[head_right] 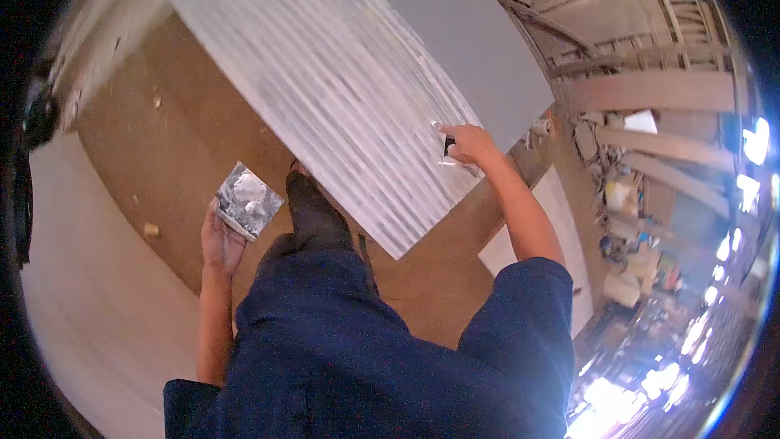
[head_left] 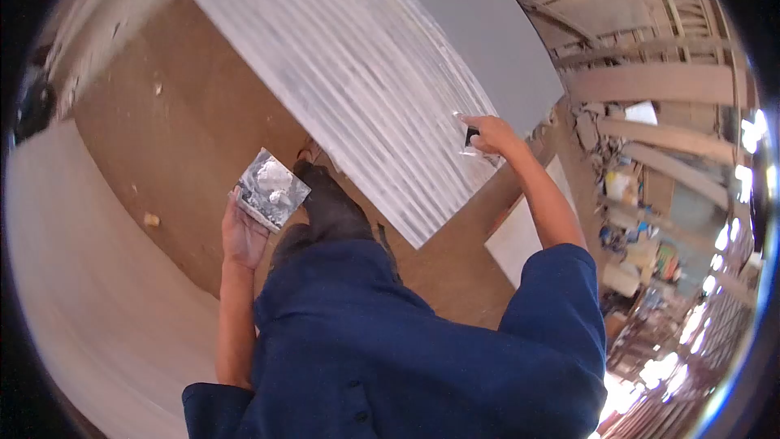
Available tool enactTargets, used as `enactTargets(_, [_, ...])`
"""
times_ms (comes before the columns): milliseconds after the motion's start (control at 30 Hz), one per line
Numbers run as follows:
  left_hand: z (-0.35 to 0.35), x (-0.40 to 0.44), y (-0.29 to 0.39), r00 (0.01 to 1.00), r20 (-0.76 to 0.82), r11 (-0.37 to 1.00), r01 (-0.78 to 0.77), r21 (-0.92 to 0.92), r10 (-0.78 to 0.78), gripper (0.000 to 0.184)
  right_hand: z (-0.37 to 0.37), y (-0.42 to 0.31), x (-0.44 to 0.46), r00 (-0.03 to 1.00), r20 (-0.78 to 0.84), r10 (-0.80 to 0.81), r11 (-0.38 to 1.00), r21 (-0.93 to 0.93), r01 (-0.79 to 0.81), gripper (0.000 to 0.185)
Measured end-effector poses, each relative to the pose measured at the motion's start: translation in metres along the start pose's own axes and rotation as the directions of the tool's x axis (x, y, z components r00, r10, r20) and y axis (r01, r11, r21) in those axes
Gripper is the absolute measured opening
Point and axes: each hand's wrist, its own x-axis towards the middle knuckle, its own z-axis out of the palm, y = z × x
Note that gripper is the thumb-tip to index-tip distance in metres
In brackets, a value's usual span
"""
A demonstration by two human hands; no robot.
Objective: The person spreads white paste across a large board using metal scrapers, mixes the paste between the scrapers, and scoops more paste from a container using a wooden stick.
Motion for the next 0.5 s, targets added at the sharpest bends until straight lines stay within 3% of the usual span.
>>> enactTargets(233, [0.005, -0.002, -0.019, 0.989, -0.145, 0.974, -0.054, -0.218, 0.022, 0.044, -0.032, 0.043, 0.08, 0.978, 0.063, -0.199, 0.98, -0.01, 0.2, 0.066])
enactTargets(333, [0.034, -0.023, -0.015, 0.977, -0.213, 0.973, -0.069, -0.219, 0.021, 0.044, -0.058, 0.056, 0.059, 0.982, 0.144, -0.119, 0.992, -0.016, 0.123, 0.062])
enactTargets(467, [0.004, -0.005, -0.032, 0.975, -0.21, 0.949, -0.136, -0.285, 0.077, 0.044, -0.034, 0.05, 0.062, 0.971, 0.203, -0.123, 0.985, -0.091, 0.144, 0.064])
enactTargets(500, [0.041, -0.025, -0.019, 0.97, -0.235, 0.953, -0.132, -0.272, 0.068, 0.044, -0.045, 0.062, 0.042, 0.96, 0.244, -0.138, 0.986, -0.058, 0.156, 0.064])
